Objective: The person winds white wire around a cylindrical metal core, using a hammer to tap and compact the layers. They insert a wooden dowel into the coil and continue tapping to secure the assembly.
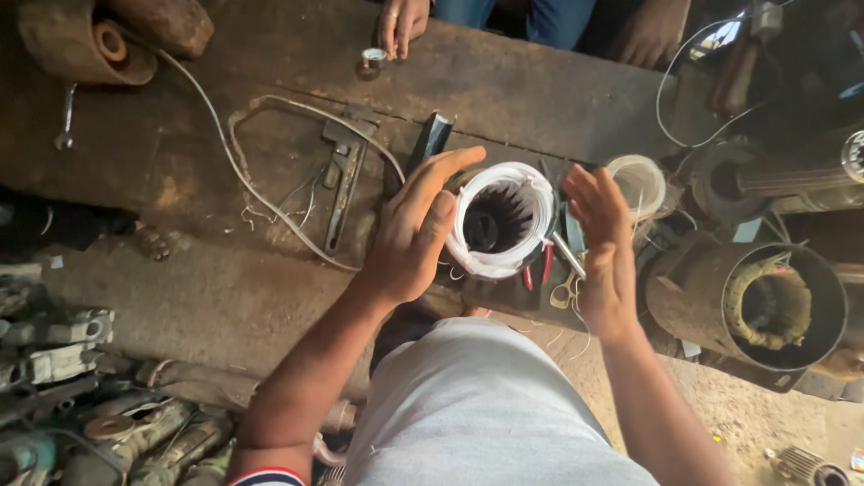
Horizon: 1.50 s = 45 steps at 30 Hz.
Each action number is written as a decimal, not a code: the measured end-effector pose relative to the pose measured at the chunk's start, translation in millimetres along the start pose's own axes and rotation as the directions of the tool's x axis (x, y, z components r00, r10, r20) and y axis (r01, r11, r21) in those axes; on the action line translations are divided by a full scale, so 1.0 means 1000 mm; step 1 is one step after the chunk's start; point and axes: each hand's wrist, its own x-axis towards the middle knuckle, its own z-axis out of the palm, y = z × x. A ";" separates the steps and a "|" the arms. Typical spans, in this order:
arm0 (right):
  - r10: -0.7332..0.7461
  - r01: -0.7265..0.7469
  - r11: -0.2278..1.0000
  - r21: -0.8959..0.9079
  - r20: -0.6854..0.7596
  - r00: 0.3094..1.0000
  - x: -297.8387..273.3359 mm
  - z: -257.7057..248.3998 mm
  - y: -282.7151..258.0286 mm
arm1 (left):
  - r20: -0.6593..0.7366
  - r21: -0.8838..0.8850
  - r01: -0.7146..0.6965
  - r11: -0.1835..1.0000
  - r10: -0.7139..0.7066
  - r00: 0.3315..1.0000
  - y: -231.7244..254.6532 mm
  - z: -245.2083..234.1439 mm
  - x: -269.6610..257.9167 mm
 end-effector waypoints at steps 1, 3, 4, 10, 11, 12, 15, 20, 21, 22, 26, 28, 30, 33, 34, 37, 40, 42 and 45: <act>0.020 -0.021 0.999 -0.041 -0.027 0.999 -0.002 -0.001 -0.001 | -0.020 0.018 -0.013 1.000 0.013 1.000 0.000 0.000 -0.006; 0.003 -0.004 0.999 -0.035 -0.035 0.999 -0.007 -0.004 -0.002 | -0.061 0.049 -0.041 0.998 0.044 0.997 0.000 0.003 -0.018; -0.006 0.004 0.999 -0.035 -0.039 0.999 -0.009 -0.007 -0.003 | -0.082 0.063 -0.048 0.997 0.053 0.995 0.000 0.004 -0.024; -0.074 0.066 0.975 -0.212 -0.031 0.997 -0.022 -0.026 -0.002 | -0.190 -0.011 -0.011 1.000 0.009 0.982 -0.002 0.003 -0.056; -0.059 0.050 0.973 -0.225 -0.033 0.998 -0.024 -0.028 0.000 | -0.207 0.001 -0.003 1.000 0.003 0.978 -0.002 0.003 -0.061; -0.044 0.034 0.971 -0.238 -0.035 0.998 -0.026 -0.030 0.002 | -0.223 0.013 0.006 1.000 -0.003 0.975 -0.001 0.003 -0.066; -0.022 0.010 0.963 -0.271 -0.042 0.999 -0.031 -0.034 0.007 | -0.232 0.142 -0.019 0.990 0.052 0.971 0.003 0.003 -0.073; -0.047 0.036 0.961 -0.275 -0.032 0.998 -0.037 -0.036 0.016 | -0.211 0.303 -0.143 0.942 0.212 0.954 0.002 0.005 -0.062; -0.046 0.030 0.947 -0.320 -0.043 0.998 -0.038 -0.036 0.019 | -0.202 0.320 -0.154 0.935 0.226 0.953 0.001 0.004 -0.058; -0.045 0.022 0.931 -0.365 -0.053 0.998 -0.040 -0.036 0.022 | -0.197 0.311 -0.151 0.938 0.219 0.956 0.000 0.004 -0.054; -0.038 -0.033 0.820 -0.572 -0.110 0.993 -0.044 -0.037 0.039 | -0.145 0.299 -0.174 0.938 0.225 0.963 -0.002 0.001 -0.036; 0.037 -0.138 0.797 -0.588 -0.181 0.983 -0.040 -0.035 0.046 | -0.105 0.319 -0.206 0.925 0.251 0.962 -0.002 -0.005 -0.022; 0.084 -0.196 0.832 -0.519 -0.230 0.970 -0.047 -0.032 0.049 | -0.059 0.333 -0.216 0.918 0.249 0.967 -0.002 -0.009 -0.014; 0.100 -0.213 0.871 -0.442 -0.265 0.959 -0.050 -0.025 0.043 | -0.005 0.325 -0.237 0.915 0.252 0.968 -0.006 -0.017 -0.004; 0.103 -0.213 0.882 -0.421 -0.270 0.957 -0.052 -0.021 0.037 | 0.010 0.307 -0.234 0.922 0.243 0.970 -0.008 -0.019 -0.004; -0.017 -0.076 0.916 -0.395 -0.229 0.973 -0.050 -0.007 0.016 | 0.056 0.266 -0.242 0.933 0.236 0.970 -0.013 -0.026 -0.002; -0.138 0.055 0.908 -0.415 -0.174 0.975 -0.043 0.010 0.000 | 0.110 0.222 -0.252 0.942 0.232 0.966 -0.023 -0.032 0.000; -0.140 0.048 0.899 -0.435 -0.183 0.973 -0.044 0.021 -0.004 | 0.142 0.169 -0.227 0.959 0.204 0.969 -0.034 -0.035 -0.001; -0.119 0.023 0.924 -0.381 -0.232 0.965 -0.050 0.037 -0.003 | 0.171 0.172 -0.246 0.954 0.217 0.961 -0.052 -0.041 -0.009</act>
